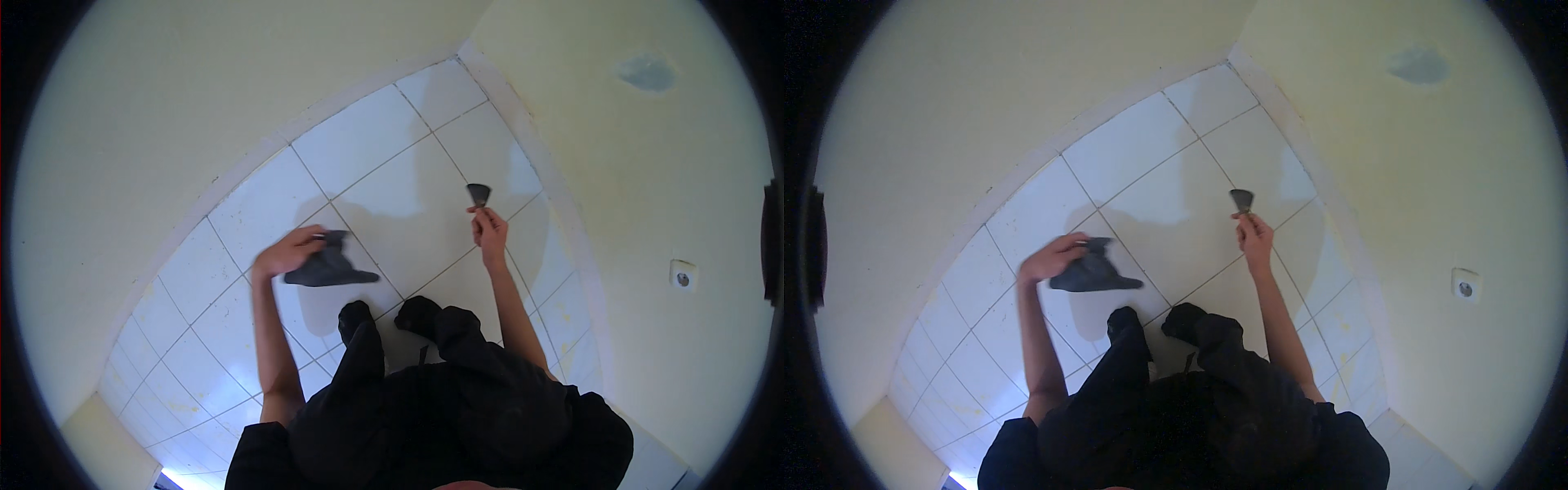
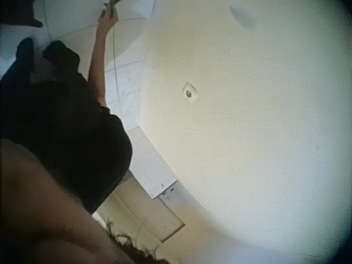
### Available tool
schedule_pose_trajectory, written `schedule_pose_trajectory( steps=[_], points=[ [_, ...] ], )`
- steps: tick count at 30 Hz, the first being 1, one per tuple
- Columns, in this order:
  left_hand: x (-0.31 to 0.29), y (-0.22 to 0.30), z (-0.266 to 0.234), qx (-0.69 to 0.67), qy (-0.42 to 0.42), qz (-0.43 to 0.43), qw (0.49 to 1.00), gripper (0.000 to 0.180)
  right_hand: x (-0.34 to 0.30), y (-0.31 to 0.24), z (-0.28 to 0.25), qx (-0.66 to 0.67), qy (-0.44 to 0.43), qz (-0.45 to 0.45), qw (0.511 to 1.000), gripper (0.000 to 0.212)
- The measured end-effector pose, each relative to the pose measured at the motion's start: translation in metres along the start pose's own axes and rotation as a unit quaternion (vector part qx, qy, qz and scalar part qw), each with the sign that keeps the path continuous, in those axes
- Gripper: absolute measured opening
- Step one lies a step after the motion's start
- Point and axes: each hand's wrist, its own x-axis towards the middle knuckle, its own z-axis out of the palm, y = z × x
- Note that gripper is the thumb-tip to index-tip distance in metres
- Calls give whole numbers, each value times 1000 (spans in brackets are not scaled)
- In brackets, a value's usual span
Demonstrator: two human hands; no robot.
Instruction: The person wipes white floor tiles along a wall baseboard with a cloth and scrapes the grout lines using a small metal scraper.
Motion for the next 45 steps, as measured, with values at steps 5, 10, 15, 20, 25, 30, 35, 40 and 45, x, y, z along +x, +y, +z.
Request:
schedule_pose_trajectory(
  steps=[5, 10, 15, 20, 25, 30, 35, 40, 45],
  points=[
    [97, 43, 120, -153, -80, 156, 973, 33, -2, 2, -34, 74, 145, -51, 985, 23],
    [136, 123, 207, 73, 109, 41, 990, 55, -20, 31, -61, 67, 201, -44, 976, 23],
    [193, 78, 253, 411, 137, 282, 856, 62, -34, 59, -72, 38, 217, -27, 975, 22],
    [226, 84, 247, 442, 151, 356, 809, 59, -40, 108, -98, -23, 284, -97, 953, 21],
    [272, 92, 214, 409, 237, 296, 830, 59, -31, 110, -90, 36, 295, -110, 948, 27],
    [273, 83, 175, 376, 329, 186, 846, 60, -27, 111, -104, 55, 285, -71, 954, 29],
    [218, 26, 118, 338, 430, 98, 831, 63, -25, 102, -92, 55, 278, -70, 956, 30],
    [119, -36, 78, 322, 491, 4, 809, 73, -21, 109, -94, 44, 290, -91, 952, 34],
    [60, -72, 69, 87, 531, 19, 843, 82, -23, 111, -92, 50, 296, -110, 947, 32]
  ],
)
